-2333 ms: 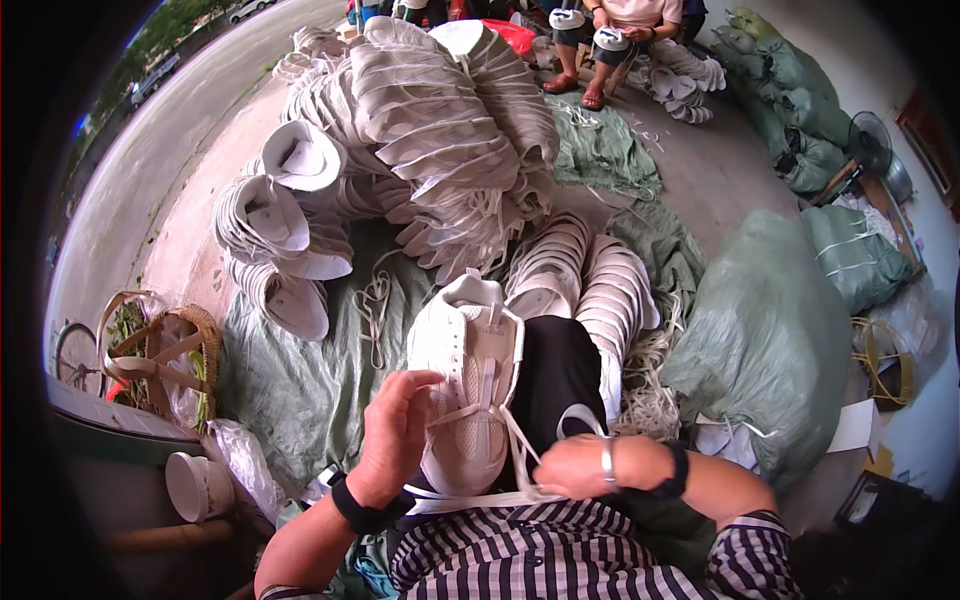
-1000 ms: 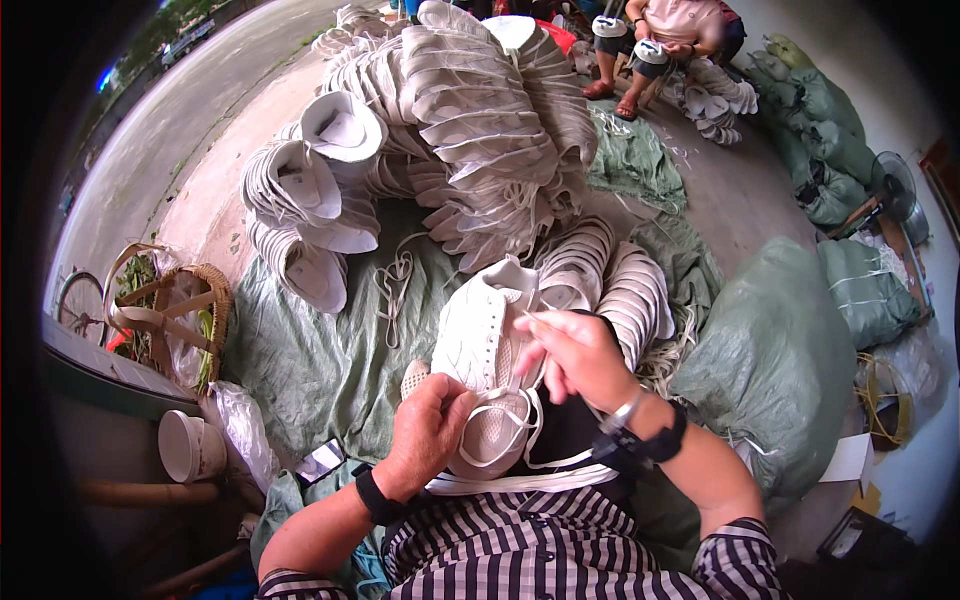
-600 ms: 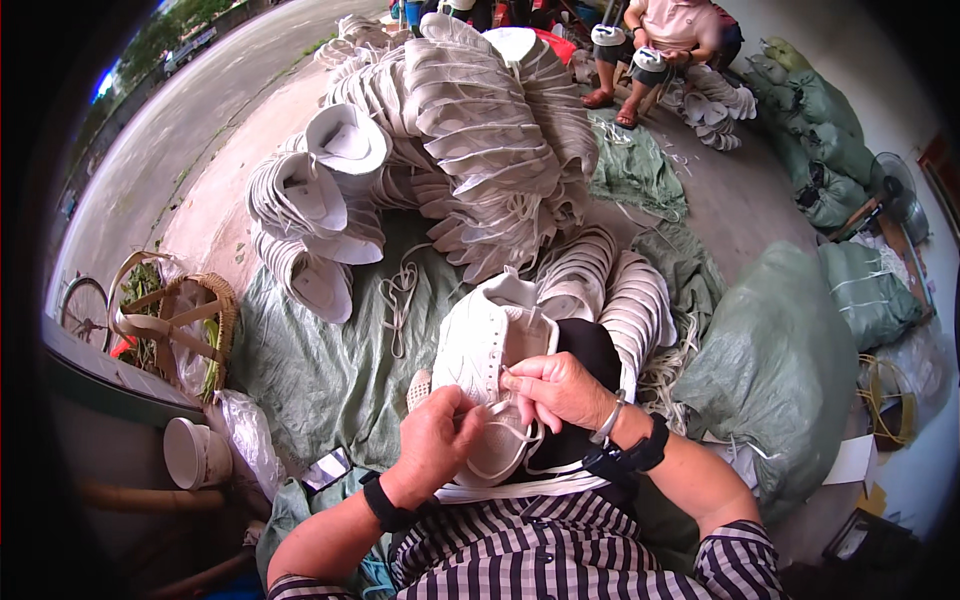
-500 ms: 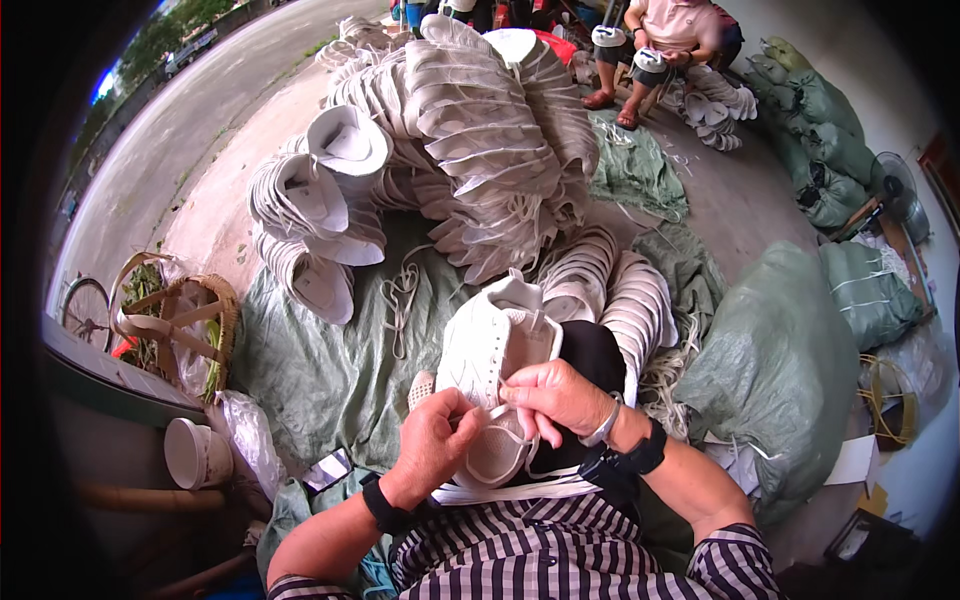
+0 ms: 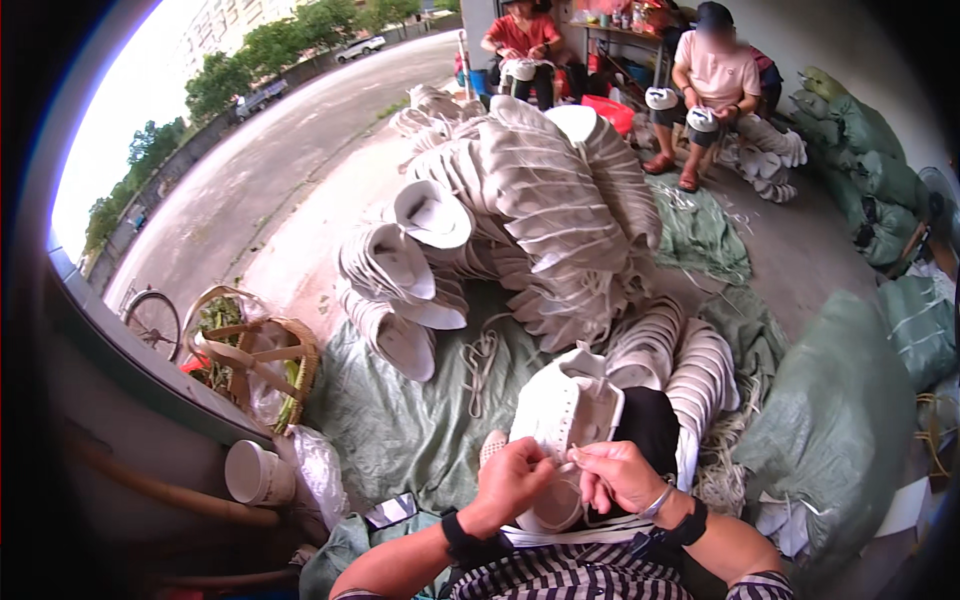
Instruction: The recorder is lacing a pair of white sneakers.
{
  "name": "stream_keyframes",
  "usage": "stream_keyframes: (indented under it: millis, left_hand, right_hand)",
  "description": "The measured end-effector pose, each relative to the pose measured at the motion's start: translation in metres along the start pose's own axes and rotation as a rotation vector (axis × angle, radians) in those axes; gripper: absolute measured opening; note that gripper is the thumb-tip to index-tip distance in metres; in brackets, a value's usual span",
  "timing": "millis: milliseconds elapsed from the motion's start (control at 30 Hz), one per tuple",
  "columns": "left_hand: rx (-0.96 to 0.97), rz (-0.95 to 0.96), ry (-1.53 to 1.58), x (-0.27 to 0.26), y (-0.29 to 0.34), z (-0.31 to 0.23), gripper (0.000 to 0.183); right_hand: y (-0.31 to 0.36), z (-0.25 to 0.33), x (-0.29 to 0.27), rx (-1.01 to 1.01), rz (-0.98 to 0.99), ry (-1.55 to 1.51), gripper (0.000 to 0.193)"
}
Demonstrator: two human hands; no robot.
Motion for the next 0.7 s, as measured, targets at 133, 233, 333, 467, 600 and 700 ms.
stream_keyframes:
  millis: [133, 233, 333, 467, 600, 700]
  left_hand:
    - [0.718, 0.035, -0.555, 0.021, 0.021, -0.052, 0.013]
    - [0.615, 0.051, -0.444, 0.013, 0.019, -0.045, 0.011]
    - [0.52, 0.083, -0.258, 0.004, 0.015, -0.035, 0.013]
    - [0.153, 0.224, 0.099, 0.001, -0.001, -0.013, 0.015]
    - [0.561, 0.221, -0.532, -0.002, -0.005, -0.047, 0.031]
    - [0.785, 0.433, -0.64, 0.009, -0.005, -0.069, 0.04]
  right_hand:
    - [0.008, 0.015, 0.002, -0.194, 0.012, 0.358, 0.026]
    - [0.008, 0.021, -0.002, -0.161, -0.003, 0.306, 0.026]
    - [-0.002, 0.031, -0.012, -0.136, -0.07, 0.315, 0.028]
    - [-0.006, 0.028, 0.002, -0.117, 0.024, 0.524, 0.024]
    - [-0.003, 0.039, 0.005, -0.303, -0.113, 0.837, 0.02]
    - [0.002, 0.05, 0.013, -0.5, -0.25, 1.224, 0.017]
Point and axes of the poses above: each hand's wrist, its own y-axis away from the middle knuckle, its own x-axis out of the palm, z = x × y, the point moved 7 cm from there along -y, towards the middle knuckle, and after that the axes turned 14 degrees about y, right-handed, at the moved point
